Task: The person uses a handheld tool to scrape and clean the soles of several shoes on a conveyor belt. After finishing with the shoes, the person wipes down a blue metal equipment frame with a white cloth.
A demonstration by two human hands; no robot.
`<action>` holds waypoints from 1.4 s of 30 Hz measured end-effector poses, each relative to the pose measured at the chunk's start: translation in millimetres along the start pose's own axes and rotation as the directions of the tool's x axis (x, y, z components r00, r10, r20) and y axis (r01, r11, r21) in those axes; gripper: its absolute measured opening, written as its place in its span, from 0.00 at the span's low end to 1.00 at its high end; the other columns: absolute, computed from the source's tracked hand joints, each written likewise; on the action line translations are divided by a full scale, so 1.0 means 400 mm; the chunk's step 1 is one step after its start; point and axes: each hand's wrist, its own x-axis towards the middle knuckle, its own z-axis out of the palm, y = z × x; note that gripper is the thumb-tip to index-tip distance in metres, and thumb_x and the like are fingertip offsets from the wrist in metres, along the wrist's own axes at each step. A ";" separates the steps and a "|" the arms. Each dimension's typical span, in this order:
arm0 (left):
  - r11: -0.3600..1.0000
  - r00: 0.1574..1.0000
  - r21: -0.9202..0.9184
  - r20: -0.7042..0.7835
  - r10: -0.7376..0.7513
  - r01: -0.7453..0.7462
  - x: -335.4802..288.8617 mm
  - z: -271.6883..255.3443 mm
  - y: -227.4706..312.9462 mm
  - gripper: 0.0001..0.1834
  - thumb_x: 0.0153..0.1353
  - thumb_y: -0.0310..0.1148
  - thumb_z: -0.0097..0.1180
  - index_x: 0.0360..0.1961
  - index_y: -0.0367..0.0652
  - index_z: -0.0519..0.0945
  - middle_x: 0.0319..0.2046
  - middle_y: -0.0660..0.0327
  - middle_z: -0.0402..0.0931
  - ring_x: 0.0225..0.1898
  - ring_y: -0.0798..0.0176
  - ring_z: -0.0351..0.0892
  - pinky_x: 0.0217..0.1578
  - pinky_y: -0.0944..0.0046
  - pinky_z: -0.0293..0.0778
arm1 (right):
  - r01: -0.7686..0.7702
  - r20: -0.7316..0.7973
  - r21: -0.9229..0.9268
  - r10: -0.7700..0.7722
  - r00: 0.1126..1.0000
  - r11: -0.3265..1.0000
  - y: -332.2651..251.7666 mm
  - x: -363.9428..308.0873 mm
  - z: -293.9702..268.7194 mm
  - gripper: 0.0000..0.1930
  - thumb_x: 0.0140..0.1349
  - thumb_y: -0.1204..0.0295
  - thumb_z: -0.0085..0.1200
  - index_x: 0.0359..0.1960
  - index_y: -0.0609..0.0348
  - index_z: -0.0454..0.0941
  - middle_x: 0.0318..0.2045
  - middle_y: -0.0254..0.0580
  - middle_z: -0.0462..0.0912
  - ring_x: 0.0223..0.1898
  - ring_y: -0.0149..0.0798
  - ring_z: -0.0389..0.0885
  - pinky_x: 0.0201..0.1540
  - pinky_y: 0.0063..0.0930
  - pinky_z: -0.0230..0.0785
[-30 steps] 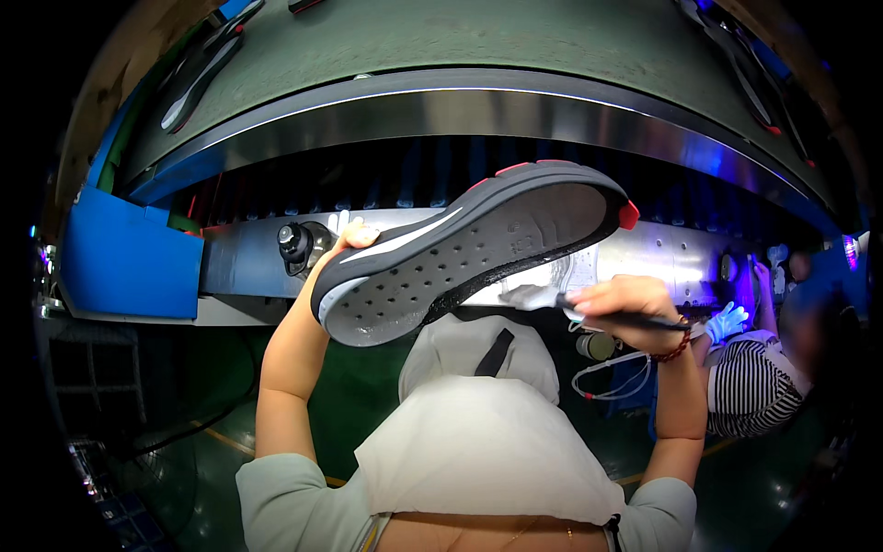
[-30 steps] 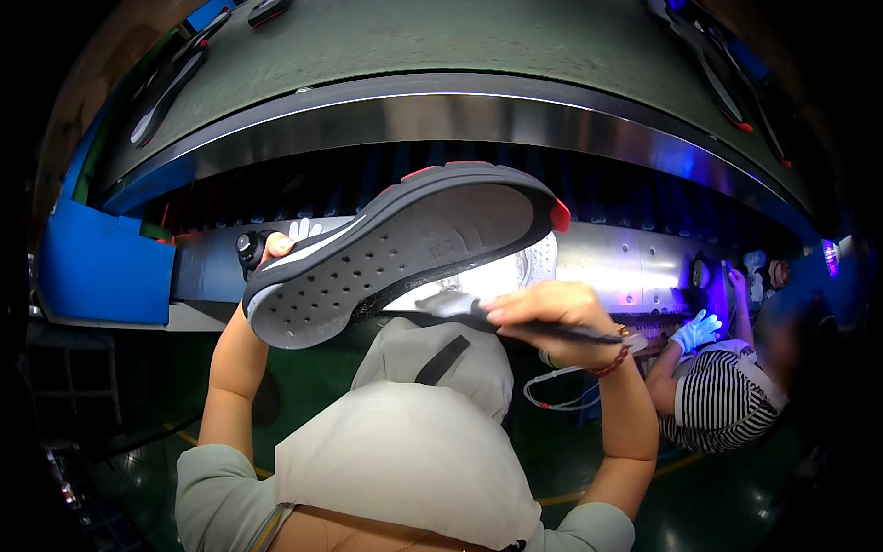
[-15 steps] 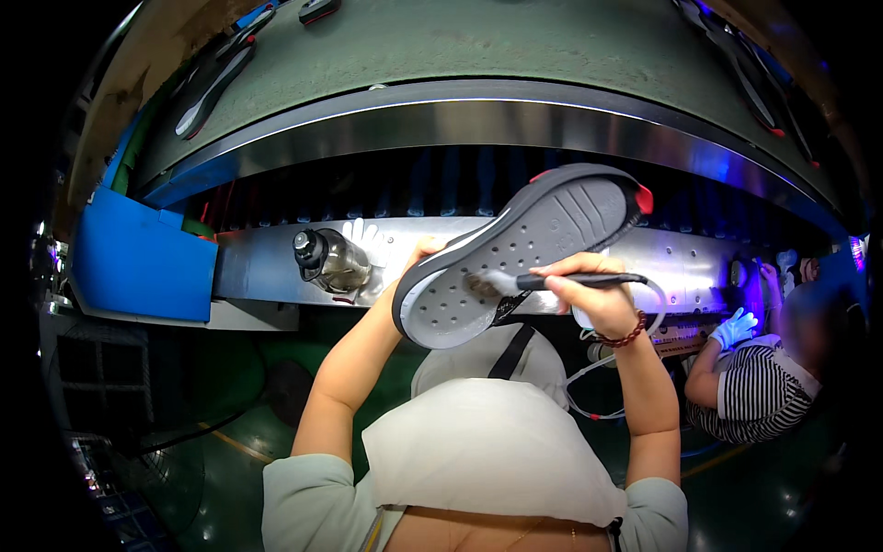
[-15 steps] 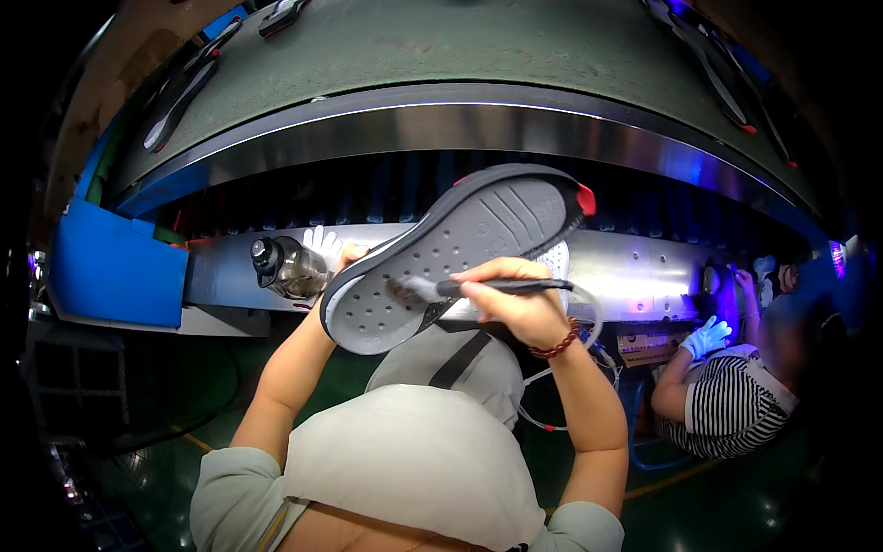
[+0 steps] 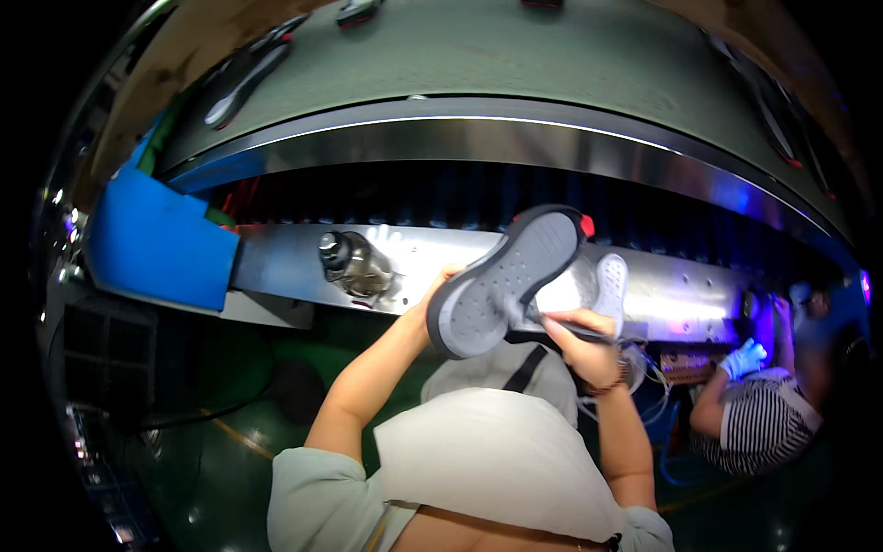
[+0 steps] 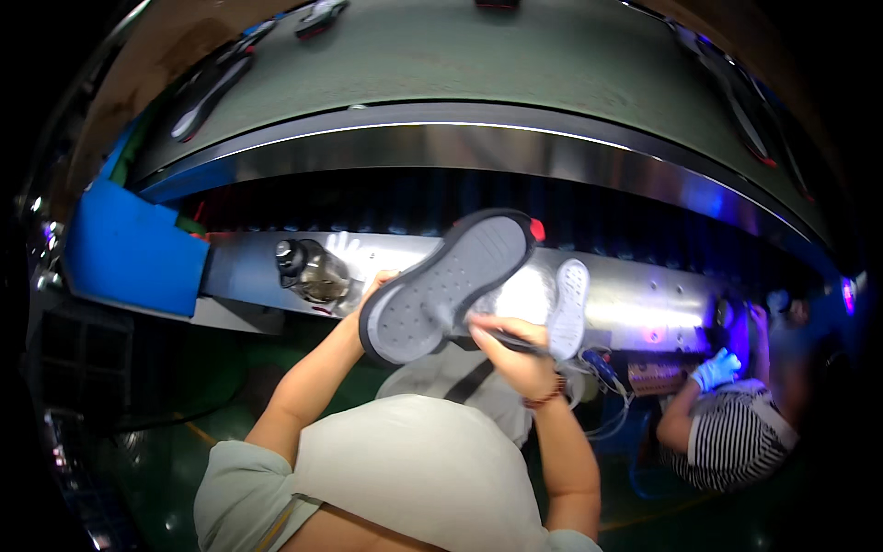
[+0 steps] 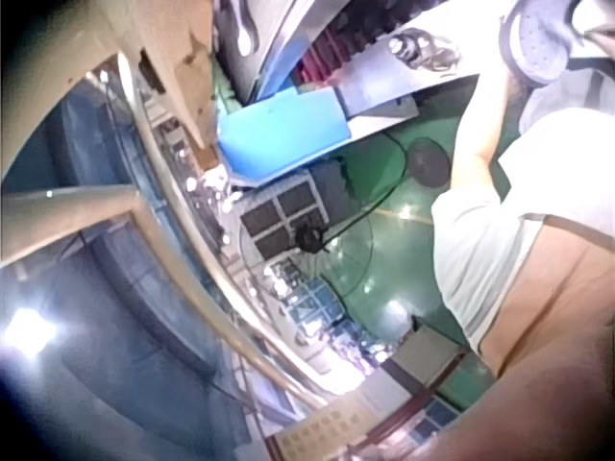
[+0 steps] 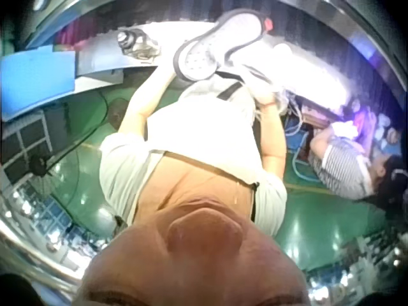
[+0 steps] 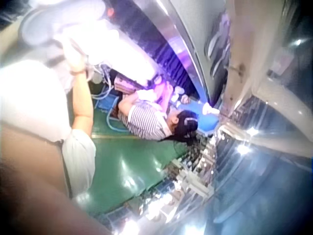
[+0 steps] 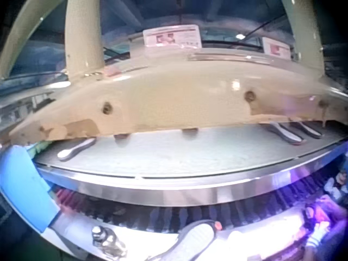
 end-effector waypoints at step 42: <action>-0.544 0.571 0.604 0.780 0.256 -0.582 1.068 0.636 -0.126 0.23 0.49 0.34 0.43 0.45 0.33 0.62 0.46 0.46 0.61 0.49 0.51 0.59 0.48 0.63 0.56 | 0.044 -0.350 0.798 0.401 0.846 0.602 0.257 -0.127 -0.282 0.11 0.51 0.74 0.45 0.36 0.67 0.69 0.30 0.39 0.74 0.29 0.27 0.72 0.32 0.13 0.63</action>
